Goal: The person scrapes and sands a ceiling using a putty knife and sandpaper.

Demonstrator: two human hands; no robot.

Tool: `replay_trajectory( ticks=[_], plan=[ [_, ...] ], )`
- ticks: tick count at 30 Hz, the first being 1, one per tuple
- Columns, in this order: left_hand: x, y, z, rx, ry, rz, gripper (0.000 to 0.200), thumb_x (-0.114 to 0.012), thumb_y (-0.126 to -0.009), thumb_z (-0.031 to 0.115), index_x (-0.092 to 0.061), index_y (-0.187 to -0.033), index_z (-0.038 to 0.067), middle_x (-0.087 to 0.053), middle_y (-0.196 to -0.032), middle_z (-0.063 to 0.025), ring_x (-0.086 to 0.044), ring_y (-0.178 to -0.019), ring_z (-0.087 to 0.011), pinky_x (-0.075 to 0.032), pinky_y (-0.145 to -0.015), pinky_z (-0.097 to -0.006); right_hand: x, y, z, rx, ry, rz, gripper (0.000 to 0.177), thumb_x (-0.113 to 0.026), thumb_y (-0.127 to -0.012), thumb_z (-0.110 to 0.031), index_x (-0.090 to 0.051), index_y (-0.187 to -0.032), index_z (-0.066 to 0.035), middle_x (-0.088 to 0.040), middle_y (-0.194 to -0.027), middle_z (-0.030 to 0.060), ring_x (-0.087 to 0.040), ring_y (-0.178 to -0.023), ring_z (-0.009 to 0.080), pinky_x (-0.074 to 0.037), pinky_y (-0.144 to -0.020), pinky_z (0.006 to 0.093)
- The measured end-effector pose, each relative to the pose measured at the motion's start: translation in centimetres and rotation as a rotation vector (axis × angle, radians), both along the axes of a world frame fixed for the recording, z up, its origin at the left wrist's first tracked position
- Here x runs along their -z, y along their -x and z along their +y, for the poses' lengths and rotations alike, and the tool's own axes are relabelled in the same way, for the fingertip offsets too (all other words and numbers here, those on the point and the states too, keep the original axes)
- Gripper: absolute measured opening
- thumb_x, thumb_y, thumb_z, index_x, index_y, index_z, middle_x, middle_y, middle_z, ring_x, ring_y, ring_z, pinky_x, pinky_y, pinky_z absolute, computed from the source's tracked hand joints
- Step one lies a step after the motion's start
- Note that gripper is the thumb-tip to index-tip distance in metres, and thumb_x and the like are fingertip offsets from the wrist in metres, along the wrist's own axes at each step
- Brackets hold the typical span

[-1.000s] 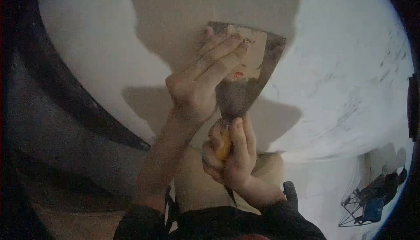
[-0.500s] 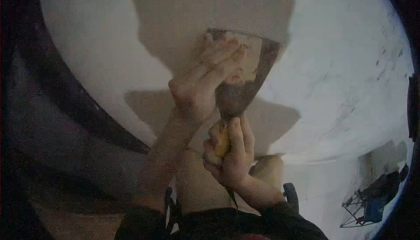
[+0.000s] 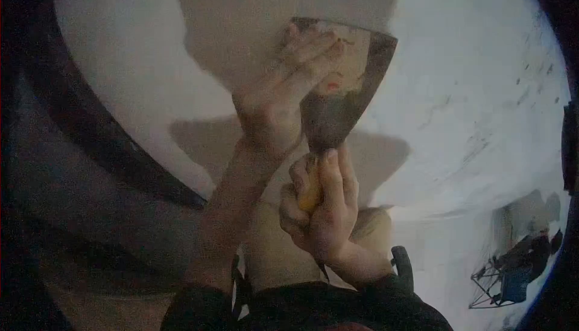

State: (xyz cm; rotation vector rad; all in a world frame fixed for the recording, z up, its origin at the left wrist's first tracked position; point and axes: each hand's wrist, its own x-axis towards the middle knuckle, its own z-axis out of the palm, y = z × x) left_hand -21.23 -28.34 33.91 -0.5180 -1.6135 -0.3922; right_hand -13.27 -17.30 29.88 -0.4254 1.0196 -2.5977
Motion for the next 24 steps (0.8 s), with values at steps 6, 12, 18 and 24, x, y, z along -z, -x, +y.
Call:
replay_trajectory(
  ticks=[6, 12, 18, 24],
  plan=[
    [1.3, 0.7, 0.0, 0.099, -0.049, 0.028, 0.02, -0.062, -0.08, 0.007, -0.069, -0.099, 0.006, -0.067, -0.104, -0.0089, -0.061, -0.105, -0.023, -0.042, -0.1, -0.0405, 0.3, -0.1, -0.1, 0.005, 0.027, 0.044, 0.029, -0.032, -0.099, -0.03, -0.033, -0.122, -0.012, -0.047, -0.071, 0.0046, -0.036, -0.033, 0.007, -0.025, -0.024, 0.0211],
    [2.4, -0.3, 0.5, 0.013, -0.024, -0.082, 0.021, -0.061, -0.081, 0.007, -0.068, -0.1, 0.004, -0.067, -0.105, -0.0091, -0.062, -0.104, -0.022, -0.042, -0.1, -0.0389, 1.5, -0.2, 0.5, -0.004, 0.004, 0.028, 0.036, -0.032, -0.099, -0.031, -0.029, -0.131, -0.013, -0.045, -0.069, 0.0039, -0.036, -0.034, 0.0074, -0.025, -0.024, 0.0216],
    [1.9, 1.6, 0.3, 0.066, -0.05, 0.051, 0.025, -0.059, -0.079, 0.009, -0.068, -0.102, 0.008, -0.067, -0.105, -0.0079, -0.062, -0.104, -0.0218, -0.045, -0.097, -0.0388, 0.5, 0.5, 0.5, -0.032, 0.008, 0.068, 0.035, -0.033, -0.099, -0.031, -0.03, -0.129, -0.014, -0.043, -0.069, 0.0037, -0.037, -0.035, 0.0078, -0.026, -0.024, 0.0213],
    [4.0, 1.5, 2.0, 0.027, -0.036, -0.025, 0.023, -0.059, -0.08, 0.002, -0.068, -0.101, 0.004, -0.067, -0.106, -0.0083, -0.061, -0.105, -0.0212, -0.043, -0.098, -0.0351, 3.8, 1.8, 1.6, 0.011, 0.016, 0.078, 0.029, -0.033, -0.099, -0.032, -0.034, -0.122, -0.014, -0.044, -0.071, 0.0034, -0.035, -0.035, 0.008, -0.027, -0.025, 0.0214]
  ],
)
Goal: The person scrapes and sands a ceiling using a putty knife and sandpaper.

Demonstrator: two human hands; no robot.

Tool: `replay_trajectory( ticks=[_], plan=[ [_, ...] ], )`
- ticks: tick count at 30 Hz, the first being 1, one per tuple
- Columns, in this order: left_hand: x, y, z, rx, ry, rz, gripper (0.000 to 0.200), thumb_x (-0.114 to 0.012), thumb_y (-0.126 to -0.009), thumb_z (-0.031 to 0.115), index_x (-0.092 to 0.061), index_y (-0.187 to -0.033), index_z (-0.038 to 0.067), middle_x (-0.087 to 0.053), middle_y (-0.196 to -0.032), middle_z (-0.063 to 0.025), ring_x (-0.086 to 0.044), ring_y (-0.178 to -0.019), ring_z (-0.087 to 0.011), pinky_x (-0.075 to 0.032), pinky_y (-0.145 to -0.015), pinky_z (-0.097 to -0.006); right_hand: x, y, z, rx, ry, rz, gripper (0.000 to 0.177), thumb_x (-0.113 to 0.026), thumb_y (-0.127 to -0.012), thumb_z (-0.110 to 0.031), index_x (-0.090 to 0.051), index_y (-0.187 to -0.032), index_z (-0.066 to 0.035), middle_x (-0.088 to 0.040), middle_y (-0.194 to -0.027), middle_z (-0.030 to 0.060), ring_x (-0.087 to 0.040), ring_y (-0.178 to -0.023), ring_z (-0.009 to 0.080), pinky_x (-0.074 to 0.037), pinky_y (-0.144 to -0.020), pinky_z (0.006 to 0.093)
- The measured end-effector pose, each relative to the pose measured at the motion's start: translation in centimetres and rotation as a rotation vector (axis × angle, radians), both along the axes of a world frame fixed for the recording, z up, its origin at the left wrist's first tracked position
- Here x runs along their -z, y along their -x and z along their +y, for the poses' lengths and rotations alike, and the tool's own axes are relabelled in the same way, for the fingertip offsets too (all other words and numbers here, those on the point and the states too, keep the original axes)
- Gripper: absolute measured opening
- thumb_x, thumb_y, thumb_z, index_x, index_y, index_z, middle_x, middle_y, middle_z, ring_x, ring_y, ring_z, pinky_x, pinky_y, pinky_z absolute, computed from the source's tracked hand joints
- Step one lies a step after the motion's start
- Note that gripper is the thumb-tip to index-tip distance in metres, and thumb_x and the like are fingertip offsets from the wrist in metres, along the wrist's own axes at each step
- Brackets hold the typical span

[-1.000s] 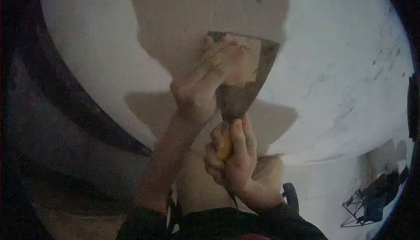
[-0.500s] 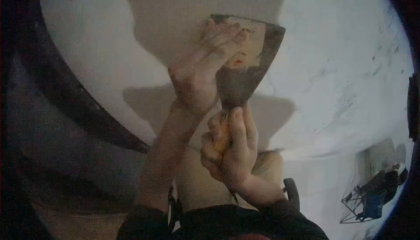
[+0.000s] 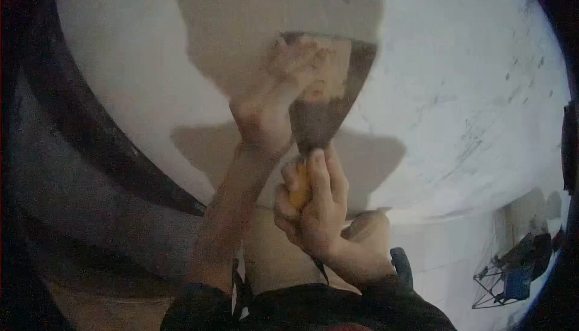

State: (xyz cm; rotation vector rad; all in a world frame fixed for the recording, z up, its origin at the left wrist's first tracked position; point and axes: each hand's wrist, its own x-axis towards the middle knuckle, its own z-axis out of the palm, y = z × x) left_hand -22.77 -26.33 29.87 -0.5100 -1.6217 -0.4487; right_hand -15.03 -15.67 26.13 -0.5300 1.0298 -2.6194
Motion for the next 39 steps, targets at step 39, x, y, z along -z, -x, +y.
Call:
replay_trajectory(
  ticks=[39],
  plan=[
    [-3.2, 1.7, 0.6, -0.008, -0.052, -0.003, 0.02, -0.058, -0.082, 0.002, -0.068, -0.099, 0.001, -0.067, -0.104, -0.0085, -0.064, -0.099, -0.0209, -0.049, -0.089, -0.0339, -3.6, 0.8, 1.3, -0.042, -0.013, -0.061, 0.027, -0.034, -0.099, -0.036, -0.037, -0.115, -0.014, -0.045, -0.074, 0.0019, -0.035, -0.035, 0.0069, -0.026, -0.026, 0.0201]
  ],
)
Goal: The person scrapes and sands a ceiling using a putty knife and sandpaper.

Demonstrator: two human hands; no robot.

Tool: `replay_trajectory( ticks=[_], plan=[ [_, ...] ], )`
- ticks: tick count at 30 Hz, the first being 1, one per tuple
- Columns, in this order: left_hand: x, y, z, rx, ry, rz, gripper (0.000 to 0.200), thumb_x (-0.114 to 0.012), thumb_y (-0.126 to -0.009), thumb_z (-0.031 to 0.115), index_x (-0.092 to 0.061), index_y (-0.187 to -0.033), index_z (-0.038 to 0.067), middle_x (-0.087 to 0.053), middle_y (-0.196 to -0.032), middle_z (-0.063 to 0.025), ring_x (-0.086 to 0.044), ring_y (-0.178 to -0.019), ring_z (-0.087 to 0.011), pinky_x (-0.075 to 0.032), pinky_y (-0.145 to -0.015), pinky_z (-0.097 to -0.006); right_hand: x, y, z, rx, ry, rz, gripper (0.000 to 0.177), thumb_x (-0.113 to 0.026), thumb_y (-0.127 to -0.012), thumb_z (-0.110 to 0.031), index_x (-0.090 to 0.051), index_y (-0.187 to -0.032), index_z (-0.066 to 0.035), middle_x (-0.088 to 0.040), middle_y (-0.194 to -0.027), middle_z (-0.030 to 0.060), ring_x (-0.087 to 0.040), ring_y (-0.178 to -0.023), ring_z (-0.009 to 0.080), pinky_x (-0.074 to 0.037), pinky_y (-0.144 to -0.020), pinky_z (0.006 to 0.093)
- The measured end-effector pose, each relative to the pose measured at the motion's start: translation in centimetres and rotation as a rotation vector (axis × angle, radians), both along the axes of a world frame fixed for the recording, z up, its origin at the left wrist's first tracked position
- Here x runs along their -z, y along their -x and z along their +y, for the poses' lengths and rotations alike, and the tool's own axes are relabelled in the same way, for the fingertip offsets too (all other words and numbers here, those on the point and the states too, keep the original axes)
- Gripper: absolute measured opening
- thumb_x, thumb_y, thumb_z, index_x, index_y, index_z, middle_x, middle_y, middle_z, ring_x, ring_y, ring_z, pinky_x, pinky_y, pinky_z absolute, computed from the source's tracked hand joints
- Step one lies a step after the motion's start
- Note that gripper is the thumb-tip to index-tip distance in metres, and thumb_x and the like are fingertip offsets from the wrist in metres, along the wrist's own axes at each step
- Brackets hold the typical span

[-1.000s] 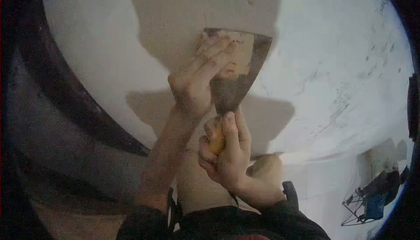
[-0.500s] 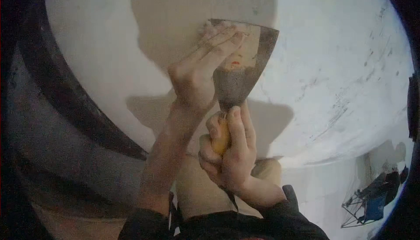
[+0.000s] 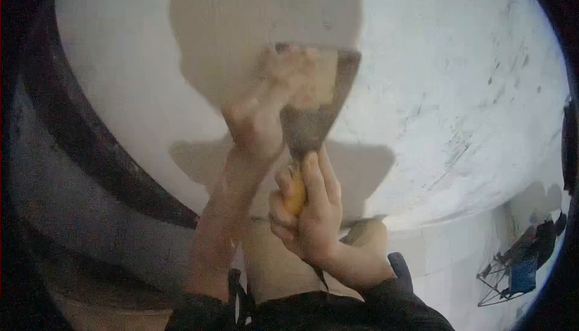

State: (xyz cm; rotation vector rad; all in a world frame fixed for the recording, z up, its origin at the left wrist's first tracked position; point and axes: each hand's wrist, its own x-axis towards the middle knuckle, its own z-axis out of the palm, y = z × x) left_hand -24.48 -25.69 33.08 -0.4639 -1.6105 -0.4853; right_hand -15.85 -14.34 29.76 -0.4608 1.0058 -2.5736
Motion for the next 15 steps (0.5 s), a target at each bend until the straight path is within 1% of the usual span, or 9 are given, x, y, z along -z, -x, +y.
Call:
replay_trajectory(
  ticks=[1, 4, 5, 8, 9, 12, 14, 15],
  plan=[
    [-0.3, 0.2, 0.0, -0.125, 0.01, 0.022, 0.02, -0.058, -0.081, 0.0, -0.068, -0.099, 0.001, -0.067, -0.105, -0.0092, -0.063, -0.1, -0.0219, -0.048, -0.089, -0.0347, -0.3, 0.5, -0.2, 0.019, -0.016, 0.019, 0.026, -0.034, -0.099, -0.035, -0.038, -0.113, -0.014, -0.045, -0.075, 0.0022, -0.035, -0.035, 0.0071, -0.026, -0.026, 0.0204],
    [-3.2, 0.4, -0.2, -0.024, 0.106, 0.072, 0.019, -0.059, -0.082, 0.002, -0.068, -0.099, 0.002, -0.068, -0.102, -0.0088, -0.064, -0.098, -0.0215, -0.049, -0.088, -0.0357, -3.1, 0.2, -0.2, -0.024, 0.091, -0.008, 0.023, -0.034, -0.099, -0.034, -0.039, -0.108, -0.013, -0.046, -0.075, 0.0024, -0.037, -0.036, 0.0072, -0.026, -0.026, 0.0205],
    [-2.7, 0.8, -0.1, -0.06, 0.046, 0.072, 0.024, -0.062, -0.08, 0.005, -0.069, -0.102, 0.008, -0.068, -0.103, -0.0074, -0.065, -0.096, -0.0205, -0.046, -0.091, -0.029, -2.7, 0.2, -0.1, -0.061, 0.143, -0.02, 0.021, -0.035, -0.099, -0.033, -0.039, -0.106, -0.013, -0.046, -0.075, 0.0025, -0.038, -0.038, 0.0078, -0.026, -0.027, 0.02],
    [0.7, 0.4, 0.4, -0.042, -0.019, 0.016, 0.024, -0.065, -0.078, 0.008, -0.069, -0.102, 0.008, -0.068, -0.104, -0.0079, -0.065, -0.095, -0.0201, -0.047, -0.091, -0.0286, 0.2, 0.0, 0.2, -0.019, 0.076, -0.08, 0.021, -0.035, -0.099, -0.033, -0.039, -0.107, -0.014, -0.046, -0.074, 0.0021, -0.038, -0.038, 0.008, -0.026, -0.027, 0.0198],
    [0.4, 0.5, 0.5, -0.053, 0.095, 0.036, 0.02, -0.066, -0.079, 0.009, -0.07, -0.099, 0.009, -0.066, -0.107, -0.0088, -0.065, -0.095, -0.0185, -0.047, -0.089, -0.0285, 0.4, 0.2, 0.7, -0.085, 0.119, -0.096, 0.021, -0.036, -0.099, -0.033, -0.039, -0.106, -0.014, -0.046, -0.074, 0.002, -0.036, -0.037, 0.0083, -0.025, -0.027, 0.0202],
    [-2.0, 0.2, 0.9, -0.154, 0.057, 0.024, 0.018, -0.06, -0.08, 0.003, -0.07, -0.095, 0.005, -0.068, -0.1, -0.0096, -0.065, -0.095, -0.0214, -0.048, -0.09, -0.0348, -1.2, 1.4, 0.1, -0.037, 0.074, -0.005, 0.023, -0.037, -0.099, -0.033, -0.039, -0.111, -0.014, -0.047, -0.073, 0.0023, -0.036, -0.037, 0.0077, -0.024, -0.028, 0.0197],
    [-4.5, 0.1, 2.2, 0.129, -0.212, -0.106, 0.019, -0.059, -0.08, 0.003, -0.07, -0.096, 0.006, -0.068, -0.099, -0.0091, -0.065, -0.096, -0.0217, -0.048, -0.091, -0.0353, -3.5, 1.6, 0.3, -0.045, 0.131, 0.026, 0.023, -0.037, -0.098, -0.033, -0.039, -0.11, -0.013, -0.047, -0.074, 0.0026, -0.037, -0.037, 0.0075, -0.025, -0.028, 0.0198],
    [-5.0, -0.5, 2.2, 0.21, -0.292, -0.148, 0.02, -0.059, -0.08, 0.003, -0.07, -0.096, 0.006, -0.068, -0.1, -0.009, -0.065, -0.097, -0.0217, -0.047, -0.091, -0.0351, -4.5, 1.4, 0.2, -0.049, 0.155, 0.051, 0.024, -0.037, -0.098, -0.033, -0.039, -0.11, -0.013, -0.048, -0.074, 0.0027, -0.037, -0.037, 0.0074, -0.026, -0.028, 0.0198]
  ],
)
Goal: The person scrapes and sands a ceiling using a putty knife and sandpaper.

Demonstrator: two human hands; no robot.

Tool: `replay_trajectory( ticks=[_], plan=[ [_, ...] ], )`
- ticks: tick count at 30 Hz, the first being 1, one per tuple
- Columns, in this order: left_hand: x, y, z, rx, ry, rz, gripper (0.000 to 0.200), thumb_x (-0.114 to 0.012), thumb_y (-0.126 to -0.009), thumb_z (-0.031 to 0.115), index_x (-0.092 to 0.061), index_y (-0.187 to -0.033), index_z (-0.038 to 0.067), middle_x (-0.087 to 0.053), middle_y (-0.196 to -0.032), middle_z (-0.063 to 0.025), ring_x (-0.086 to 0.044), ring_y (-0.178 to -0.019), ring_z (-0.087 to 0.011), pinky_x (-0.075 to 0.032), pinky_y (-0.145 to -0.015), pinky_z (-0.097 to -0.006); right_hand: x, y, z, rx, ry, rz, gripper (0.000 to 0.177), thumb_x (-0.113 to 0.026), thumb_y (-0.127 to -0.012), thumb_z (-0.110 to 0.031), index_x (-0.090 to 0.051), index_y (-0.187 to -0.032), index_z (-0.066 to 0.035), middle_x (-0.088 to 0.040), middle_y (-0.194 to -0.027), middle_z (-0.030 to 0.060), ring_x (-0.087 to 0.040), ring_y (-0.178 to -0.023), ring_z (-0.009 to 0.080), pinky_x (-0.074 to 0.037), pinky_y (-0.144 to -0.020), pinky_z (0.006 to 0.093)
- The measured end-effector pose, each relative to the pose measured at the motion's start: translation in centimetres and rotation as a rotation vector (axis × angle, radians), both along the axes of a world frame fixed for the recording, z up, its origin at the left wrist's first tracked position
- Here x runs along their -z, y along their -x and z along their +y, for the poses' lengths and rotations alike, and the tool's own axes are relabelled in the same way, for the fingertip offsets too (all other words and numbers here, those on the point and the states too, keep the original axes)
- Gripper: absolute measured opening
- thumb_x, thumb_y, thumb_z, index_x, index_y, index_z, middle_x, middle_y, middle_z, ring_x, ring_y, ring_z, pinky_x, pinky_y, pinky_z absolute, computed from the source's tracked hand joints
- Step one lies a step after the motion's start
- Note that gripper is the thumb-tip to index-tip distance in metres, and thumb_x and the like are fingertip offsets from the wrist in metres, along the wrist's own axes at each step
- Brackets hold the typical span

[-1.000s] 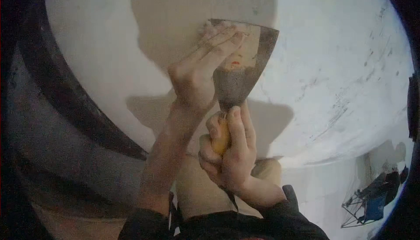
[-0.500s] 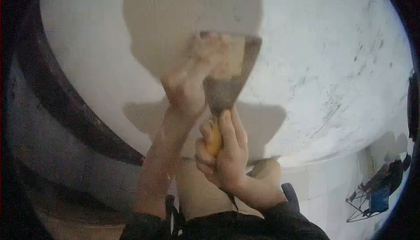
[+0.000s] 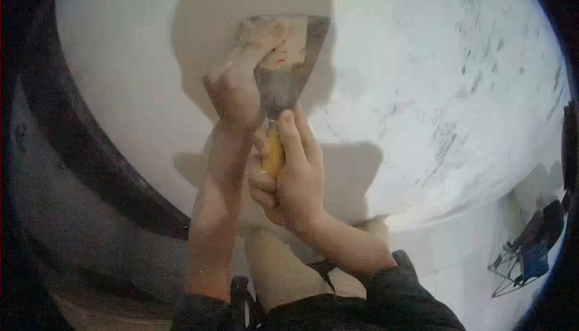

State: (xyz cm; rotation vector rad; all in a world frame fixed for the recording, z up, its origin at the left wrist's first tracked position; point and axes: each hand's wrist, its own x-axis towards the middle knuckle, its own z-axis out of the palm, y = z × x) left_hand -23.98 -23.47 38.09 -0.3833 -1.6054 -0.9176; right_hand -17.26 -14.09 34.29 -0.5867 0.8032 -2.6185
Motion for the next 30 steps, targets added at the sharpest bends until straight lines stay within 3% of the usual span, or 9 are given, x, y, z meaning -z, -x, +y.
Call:
replay_trajectory(
  ticks=[2, 4, 8, 12, 15, 21, 23, 26, 30],
  plan=[
    [0.3, -1.7, -0.1, 0.09, -0.118, -0.055, 0.02, -0.059, -0.08, 0.005, -0.07, -0.096, 0.007, -0.068, -0.102, -0.0089, -0.064, -0.098, -0.0215, -0.048, -0.091, -0.0345, 0.8, -2.2, -0.6, 0.034, -0.078, -0.064, 0.024, -0.038, -0.098, -0.034, -0.039, -0.108, -0.012, -0.048, -0.074, 0.0024, -0.038, -0.038, 0.0067, -0.026, -0.027, 0.0197],
    [2.6, -1.6, -1.9, -0.32, 0.373, 0.194, 0.02, -0.06, -0.081, 0.008, -0.069, -0.099, 0.008, -0.066, -0.107, -0.0098, -0.063, -0.1, -0.0217, -0.049, -0.09, -0.0323, 2.1, -3.2, -0.4, 0.089, -0.143, -0.069, 0.023, -0.038, -0.098, -0.034, -0.039, -0.104, -0.012, -0.048, -0.074, 0.0022, -0.038, -0.038, 0.0062, -0.027, -0.027, 0.02],
    [1.0, -1.5, -2.2, -0.36, 0.344, 0.169, 0.019, -0.061, -0.08, 0.007, -0.07, -0.097, 0.008, -0.066, -0.107, -0.0086, -0.062, -0.103, -0.0209, -0.05, -0.089, -0.0321, 0.7, -2.9, -0.5, 0.025, -0.1, -0.056, 0.02, -0.038, -0.099, -0.031, -0.039, -0.106, -0.013, -0.048, -0.077, 0.0019, -0.035, -0.038, 0.0063, -0.026, -0.028, 0.0201],
    [-0.3, -2.2, -2.3, -0.117, 0.134, 0.056, 0.021, -0.062, -0.077, 0.006, -0.07, -0.097, 0.009, -0.066, -0.106, -0.0083, -0.063, -0.101, -0.0206, -0.05, -0.087, -0.0309, -1.3, -4.3, -1.3, -0.023, -0.002, -0.08, 0.018, -0.037, -0.099, -0.03, -0.039, -0.104, -0.013, -0.047, -0.076, 0.0017, -0.034, -0.039, 0.0063, -0.024, -0.028, 0.0203],
    [1.5, -2.0, -3.2, -0.401, 0.407, 0.188, 0.022, -0.063, -0.076, 0.007, -0.07, -0.096, 0.009, -0.067, -0.106, -0.0084, -0.064, -0.098, -0.0213, -0.051, -0.084, -0.0309, 0.7, -4.7, -1.1, 0.027, -0.065, -0.094, 0.017, -0.037, -0.099, -0.029, -0.039, -0.104, -0.013, -0.047, -0.076, 0.0019, -0.035, -0.039, 0.0064, -0.024, -0.028, 0.0195],
    [-1.7, -2.1, -2.9, 0.002, 0.004, -0.066, 0.019, -0.061, -0.08, 0.008, -0.069, -0.098, 0.008, -0.066, -0.106, -0.008, -0.065, -0.096, -0.023, -0.051, -0.083, -0.0318, -2.1, -4.1, -2.4, -0.004, 0.055, 0.007, 0.018, -0.038, -0.098, -0.029, -0.039, -0.102, -0.012, -0.047, -0.076, 0.0015, -0.035, -0.039, 0.0062, -0.025, -0.028, 0.0189],
    [-0.9, -0.8, -4.4, -0.291, 0.314, 0.063, 0.018, -0.06, -0.081, 0.009, -0.068, -0.097, 0.008, -0.066, -0.107, -0.0078, -0.066, -0.094, -0.0225, -0.052, -0.081, -0.0311, -1.7, -4.2, -2.1, -0.009, 0.061, -0.017, 0.018, -0.039, -0.098, -0.03, -0.04, -0.104, -0.013, -0.047, -0.076, 0.0013, -0.036, -0.04, 0.0059, -0.026, -0.028, 0.0189],
    [-0.4, -1.1, -3.8, -0.347, 0.388, 0.223, 0.018, -0.059, -0.082, 0.01, -0.069, -0.097, 0.008, -0.067, -0.106, -0.0077, -0.066, -0.093, -0.0221, -0.052, -0.081, -0.0297, -1.1, -4.5, -1.6, 0.029, -0.018, -0.083, 0.019, -0.04, -0.098, -0.029, -0.04, -0.112, -0.016, -0.047, -0.076, 0.0008, -0.036, -0.041, 0.0053, -0.025, -0.029, 0.0186],
    [-2.7, -2.1, -3.3, -0.261, 0.279, 0.117, 0.019, -0.057, -0.08, 0.005, -0.07, -0.093, 0.008, -0.068, -0.103, -0.007, -0.065, -0.093, -0.0212, -0.05, -0.082, -0.0277, -3.1, -4.4, -1.6, -0.007, 0.018, 0.021, 0.02, -0.038, -0.098, -0.029, -0.04, -0.111, -0.015, -0.048, -0.078, 0.0004, -0.035, -0.041, 0.0048, -0.025, -0.03, 0.0179]
  ],
)
